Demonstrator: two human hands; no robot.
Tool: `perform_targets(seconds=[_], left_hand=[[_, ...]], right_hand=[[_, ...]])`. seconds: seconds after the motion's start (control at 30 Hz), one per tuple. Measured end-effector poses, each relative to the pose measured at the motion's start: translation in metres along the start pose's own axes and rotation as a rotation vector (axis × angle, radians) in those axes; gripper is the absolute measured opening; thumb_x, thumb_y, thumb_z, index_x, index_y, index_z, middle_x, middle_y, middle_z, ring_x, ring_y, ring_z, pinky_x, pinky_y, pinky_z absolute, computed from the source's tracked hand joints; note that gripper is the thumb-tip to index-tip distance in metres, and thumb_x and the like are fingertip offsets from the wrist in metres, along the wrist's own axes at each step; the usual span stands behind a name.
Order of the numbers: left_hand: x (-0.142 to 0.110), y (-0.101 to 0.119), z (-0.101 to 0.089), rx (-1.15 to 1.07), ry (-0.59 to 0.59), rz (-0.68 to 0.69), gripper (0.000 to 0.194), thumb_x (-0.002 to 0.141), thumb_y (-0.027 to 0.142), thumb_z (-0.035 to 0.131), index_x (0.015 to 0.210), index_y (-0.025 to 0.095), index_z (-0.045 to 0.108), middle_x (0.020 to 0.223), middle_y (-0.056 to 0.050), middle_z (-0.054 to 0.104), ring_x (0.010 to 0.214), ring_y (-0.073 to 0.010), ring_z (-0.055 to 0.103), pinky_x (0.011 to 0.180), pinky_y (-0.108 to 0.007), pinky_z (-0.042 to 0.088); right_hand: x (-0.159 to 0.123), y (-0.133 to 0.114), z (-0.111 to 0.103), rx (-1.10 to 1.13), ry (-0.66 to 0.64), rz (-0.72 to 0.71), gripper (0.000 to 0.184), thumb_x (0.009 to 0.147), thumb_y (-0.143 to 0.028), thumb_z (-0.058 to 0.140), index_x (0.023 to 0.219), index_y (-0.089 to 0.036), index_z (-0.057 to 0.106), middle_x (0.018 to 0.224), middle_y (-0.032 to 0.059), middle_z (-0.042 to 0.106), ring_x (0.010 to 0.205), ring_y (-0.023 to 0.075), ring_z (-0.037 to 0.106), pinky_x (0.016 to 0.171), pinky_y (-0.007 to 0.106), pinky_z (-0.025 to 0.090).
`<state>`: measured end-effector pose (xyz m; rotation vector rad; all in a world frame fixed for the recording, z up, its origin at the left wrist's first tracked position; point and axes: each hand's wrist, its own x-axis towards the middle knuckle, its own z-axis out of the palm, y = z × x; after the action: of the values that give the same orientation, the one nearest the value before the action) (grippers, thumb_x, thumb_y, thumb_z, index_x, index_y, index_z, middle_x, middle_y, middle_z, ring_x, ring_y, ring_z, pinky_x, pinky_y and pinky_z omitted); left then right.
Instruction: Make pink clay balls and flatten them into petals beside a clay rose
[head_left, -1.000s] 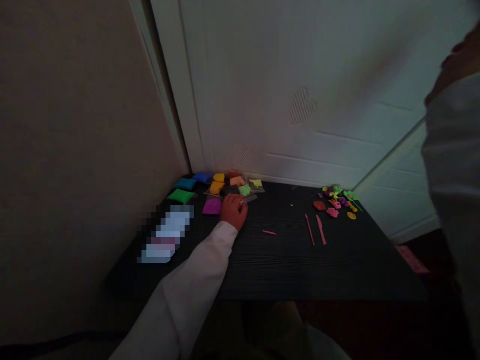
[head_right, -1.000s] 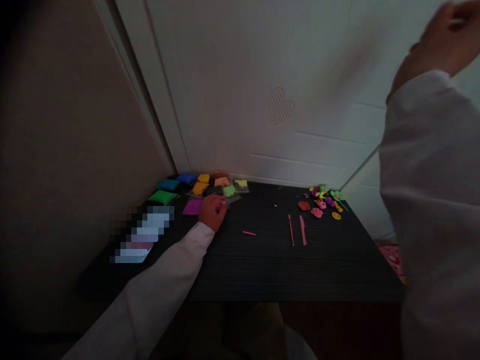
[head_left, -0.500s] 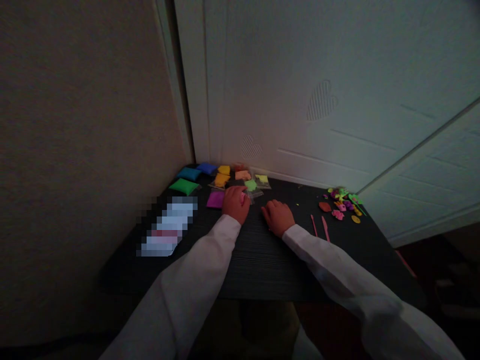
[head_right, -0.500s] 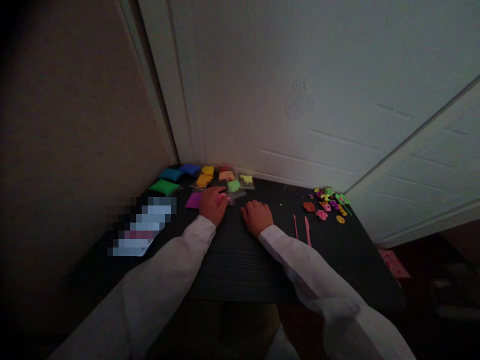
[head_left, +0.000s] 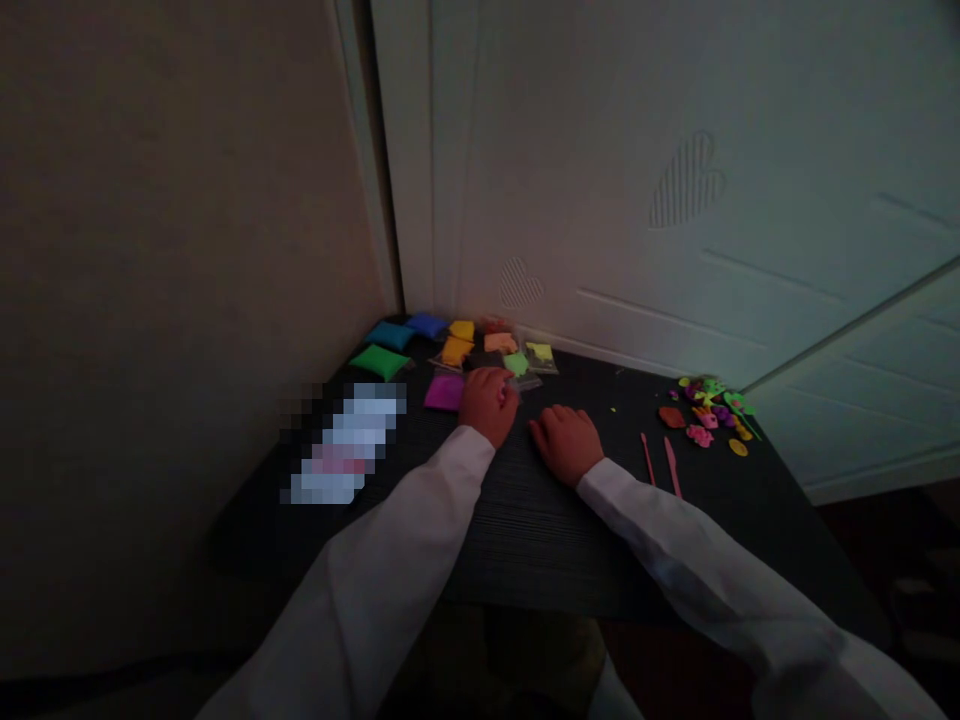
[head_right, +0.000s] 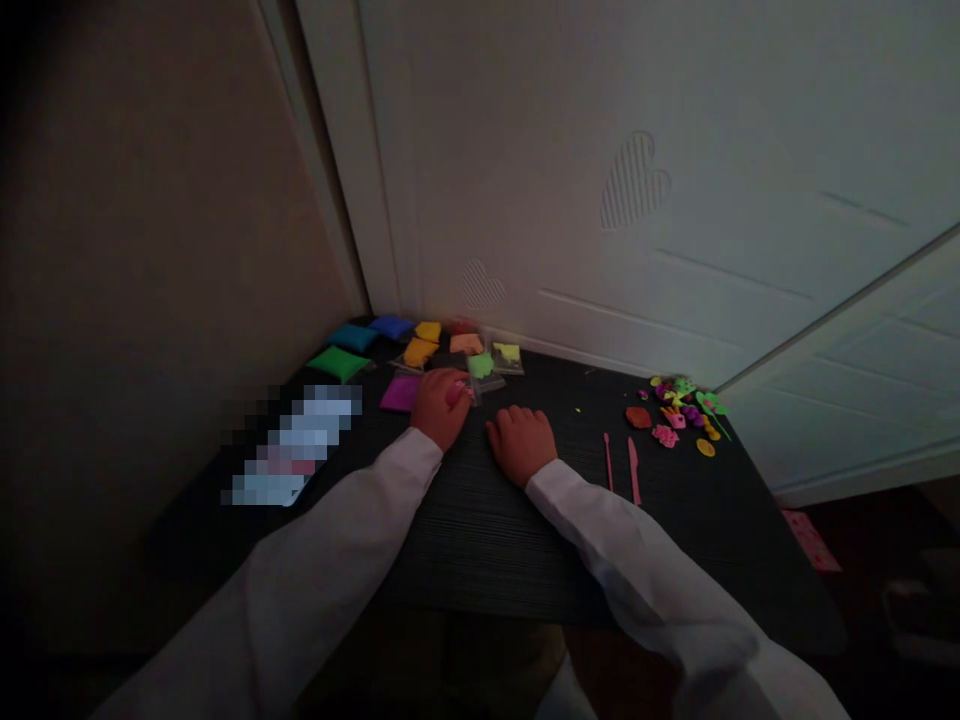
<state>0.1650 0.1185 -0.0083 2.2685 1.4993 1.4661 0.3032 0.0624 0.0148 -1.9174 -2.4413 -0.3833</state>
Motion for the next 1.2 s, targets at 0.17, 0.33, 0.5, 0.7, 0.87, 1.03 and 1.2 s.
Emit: perform_targets(seconds=[0.17,0.33,0.5,0.7,0.87,1.03,1.2], left_hand=[[-0.001,-0.001,0.001,-0.004,-0.012,0.008,0.022,0.08,0.029,0.044,0.093,0.013,0.052,0.097,-0.006,0.053,0.091,-0.0167,0.05,0.079,-0.038,0.041],[-0.002,-0.002,0.0,0.004,0.004,0.004,0.021,0.08,0.028,0.044,0.093,0.013,0.052,0.097,-0.006,0.053,0.091,-0.0167,0.05,0.079,-0.038,0.041],[-0.001,-0.001,0.002,-0.004,-0.009,0.003,0.022,0.08,0.029,0.044,0.093,0.014,0.052,0.098,-0.006,0.053,0.091,-0.0166,0.05,0.079,-0.038,0.041],[-0.003,-0.002,-0.001,0.001,-0.015,0.006,0.022,0.08,0.028,0.044,0.094,0.013,0.051,0.098,-0.006,0.053,0.09,-0.0166,0.05,0.079,-0.038,0.041],[-0.004,-0.002,-0.001,0.002,-0.005,0.014,0.022,0.08,0.028,0.043,0.094,0.014,0.051,0.098,-0.006,0.053,0.089,-0.016,0.051,0.078,-0.037,0.042],[-0.003,-0.002,0.001,-0.003,-0.016,0.017,0.022,0.08,0.028,0.044,0.095,0.014,0.051,0.099,-0.006,0.053,0.09,-0.0165,0.05,0.079,-0.038,0.042],[-0.004,-0.004,-0.002,0.019,-0.033,0.048,0.023,0.08,0.028,0.044,0.096,0.013,0.051,0.099,-0.006,0.052,0.09,-0.0167,0.05,0.078,-0.038,0.042]], right_hand=[[0.011,0.004,0.002,0.007,0.0,0.035,0.025,0.082,-0.032,0.043,0.099,-0.015,0.05,0.1,0.0055,0.053,0.087,0.0161,0.052,0.075,0.038,0.042],[0.015,0.007,0.003,0.009,0.006,0.072,0.025,0.082,-0.032,0.043,0.099,-0.014,0.05,0.099,0.0053,0.053,0.085,0.0156,0.053,0.073,0.037,0.043],[-0.006,-0.006,0.0,0.036,-0.013,-0.013,0.026,0.082,-0.034,0.042,0.098,-0.015,0.051,0.098,0.0051,0.054,0.085,0.0155,0.052,0.075,0.037,0.042],[0.019,0.006,0.006,0.038,0.005,0.099,0.026,0.082,-0.032,0.043,0.1,-0.015,0.05,0.1,0.0057,0.053,0.087,0.0162,0.052,0.075,0.038,0.042],[-0.002,-0.004,-0.001,0.067,0.01,0.031,0.026,0.082,-0.034,0.042,0.097,-0.015,0.051,0.098,0.0052,0.054,0.085,0.0154,0.052,0.074,0.037,0.042],[-0.007,-0.01,0.001,0.107,0.023,0.038,0.026,0.082,-0.034,0.043,0.098,-0.015,0.051,0.099,0.0054,0.053,0.087,0.0163,0.052,0.076,0.038,0.041],[0.026,0.01,0.004,0.18,0.088,0.185,0.026,0.082,-0.033,0.043,0.099,-0.014,0.05,0.098,0.0053,0.053,0.085,0.0158,0.053,0.073,0.037,0.043]])
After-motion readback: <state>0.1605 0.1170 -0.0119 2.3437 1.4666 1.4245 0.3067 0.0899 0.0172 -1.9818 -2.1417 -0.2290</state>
